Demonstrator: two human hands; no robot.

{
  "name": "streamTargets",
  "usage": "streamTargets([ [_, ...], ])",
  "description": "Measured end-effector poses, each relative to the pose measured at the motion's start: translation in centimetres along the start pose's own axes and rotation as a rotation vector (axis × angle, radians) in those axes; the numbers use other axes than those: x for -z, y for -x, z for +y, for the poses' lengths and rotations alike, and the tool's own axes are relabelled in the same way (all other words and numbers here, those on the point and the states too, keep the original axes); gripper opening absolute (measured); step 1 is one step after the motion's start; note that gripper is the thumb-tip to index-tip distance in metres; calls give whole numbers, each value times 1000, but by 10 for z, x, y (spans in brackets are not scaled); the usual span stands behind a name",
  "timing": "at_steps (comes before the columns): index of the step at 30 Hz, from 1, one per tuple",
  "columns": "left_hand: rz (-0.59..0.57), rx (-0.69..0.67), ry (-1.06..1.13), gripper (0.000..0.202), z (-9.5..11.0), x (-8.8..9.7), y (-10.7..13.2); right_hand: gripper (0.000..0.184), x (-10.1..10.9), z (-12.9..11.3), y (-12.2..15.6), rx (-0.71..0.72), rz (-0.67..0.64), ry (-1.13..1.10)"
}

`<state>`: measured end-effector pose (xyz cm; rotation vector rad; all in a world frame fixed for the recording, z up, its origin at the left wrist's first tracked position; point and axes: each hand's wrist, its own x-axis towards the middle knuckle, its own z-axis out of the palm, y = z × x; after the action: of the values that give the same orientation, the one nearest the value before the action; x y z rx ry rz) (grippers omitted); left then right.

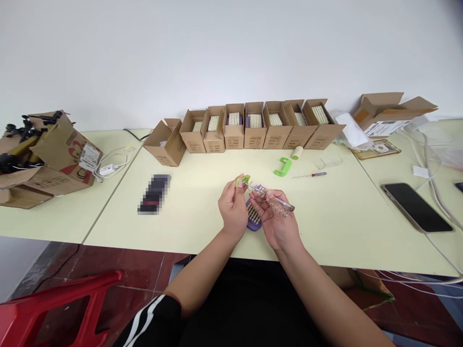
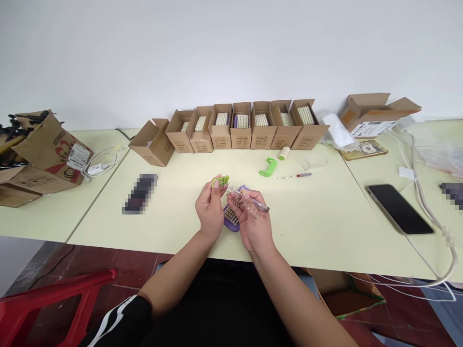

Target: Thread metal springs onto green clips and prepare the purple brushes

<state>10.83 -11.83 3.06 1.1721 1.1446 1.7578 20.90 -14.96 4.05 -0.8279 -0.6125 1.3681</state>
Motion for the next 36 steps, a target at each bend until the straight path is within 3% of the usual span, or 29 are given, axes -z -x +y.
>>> streamTargets([
  [11, -2, 41, 66, 37, 3, 1, 1, 23, 1, -6, 6, 171, 15, 176],
  [23, -29, 383, 329, 40, -1, 13, -13, 24, 9, -6, 8, 169, 13, 286],
  [29, -84, 442, 355, 38, -2, 22, -19, 24, 18, -29, -1, 283, 86, 315],
  [36, -127, 435, 236, 37, -4, 24, -15, 23, 7, -63, -25, 219, -74, 566],
])
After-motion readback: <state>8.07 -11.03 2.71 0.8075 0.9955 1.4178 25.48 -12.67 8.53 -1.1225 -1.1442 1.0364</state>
